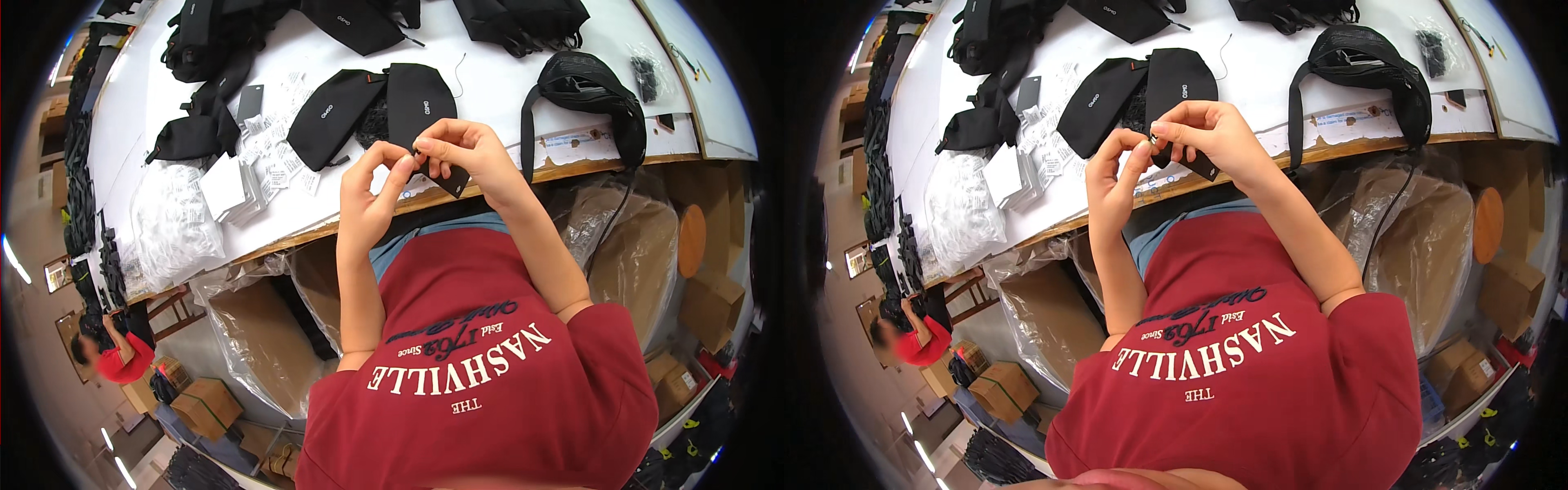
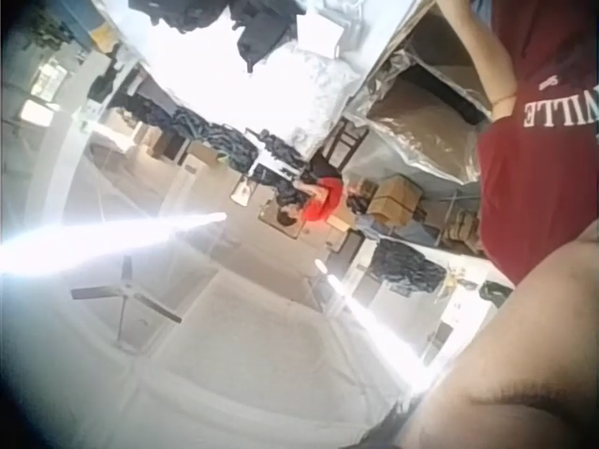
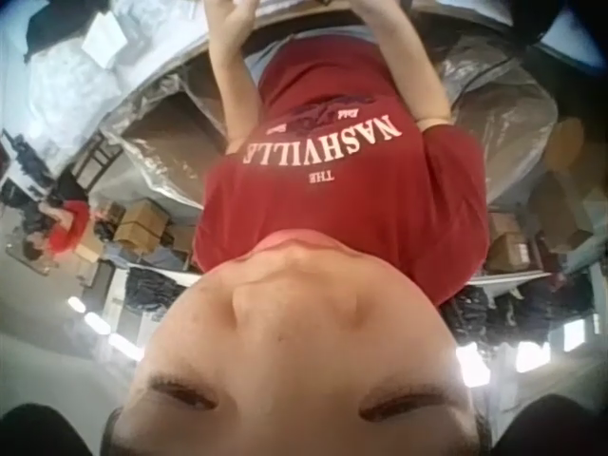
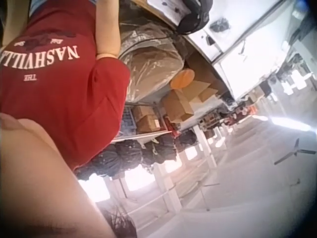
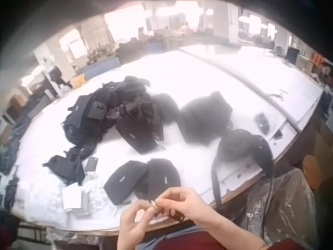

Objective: The recorder is placing small instruction tags or labels into black soft pouches and then putting the pouches into a bin or grouping them.

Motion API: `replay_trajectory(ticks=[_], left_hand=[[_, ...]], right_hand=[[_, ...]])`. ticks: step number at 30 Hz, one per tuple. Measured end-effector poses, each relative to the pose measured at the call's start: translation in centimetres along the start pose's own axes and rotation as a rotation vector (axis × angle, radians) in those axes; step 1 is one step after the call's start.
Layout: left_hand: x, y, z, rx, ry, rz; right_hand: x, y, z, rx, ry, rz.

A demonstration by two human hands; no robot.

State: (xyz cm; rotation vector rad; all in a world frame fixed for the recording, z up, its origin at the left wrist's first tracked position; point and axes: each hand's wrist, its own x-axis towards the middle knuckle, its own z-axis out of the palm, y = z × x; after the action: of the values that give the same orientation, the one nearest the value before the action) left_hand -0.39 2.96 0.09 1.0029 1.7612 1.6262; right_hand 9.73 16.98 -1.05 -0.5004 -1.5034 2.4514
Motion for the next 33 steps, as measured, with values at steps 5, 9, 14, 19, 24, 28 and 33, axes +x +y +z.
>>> replay_trajectory(ticks=[5,9,14,19,24,28,33], left_hand=[[-0.1,-0.2,-0.1,0.005,-0.014,0.037],[-0.1,-0.1,0.1,0.04,0.007,0.05],[0.0,-0.2,0.6,0.126,0.039,0.069],[0.1,-0.8,1.0,0.233,0.092,0.08],[0.5,-1.7,1.0,0.08,0.211,0.122],[-0.1,-1.1,0.8,0.117,0.134,0.169],[-0.7,-0.1,2.5,0.377,-0.046,0.318]], right_hand=[[-0.1,0.4,0.4,-0.059,0.038,-0.005],[-0.3,0.2,0.6,-0.008,0.052,0.012],[-0.3,0.4,0.6,0.017,0.074,0.01],[-0.5,-0.1,0.4,-0.191,0.107,-0.118],[-0.9,-0.9,0.7,-0.075,0.023,0.008],[-0.1,-1.4,-0.6,-0.188,-0.086,0.017],[3.6,-0.1,-1.5,-0.908,0.221,-0.22]])
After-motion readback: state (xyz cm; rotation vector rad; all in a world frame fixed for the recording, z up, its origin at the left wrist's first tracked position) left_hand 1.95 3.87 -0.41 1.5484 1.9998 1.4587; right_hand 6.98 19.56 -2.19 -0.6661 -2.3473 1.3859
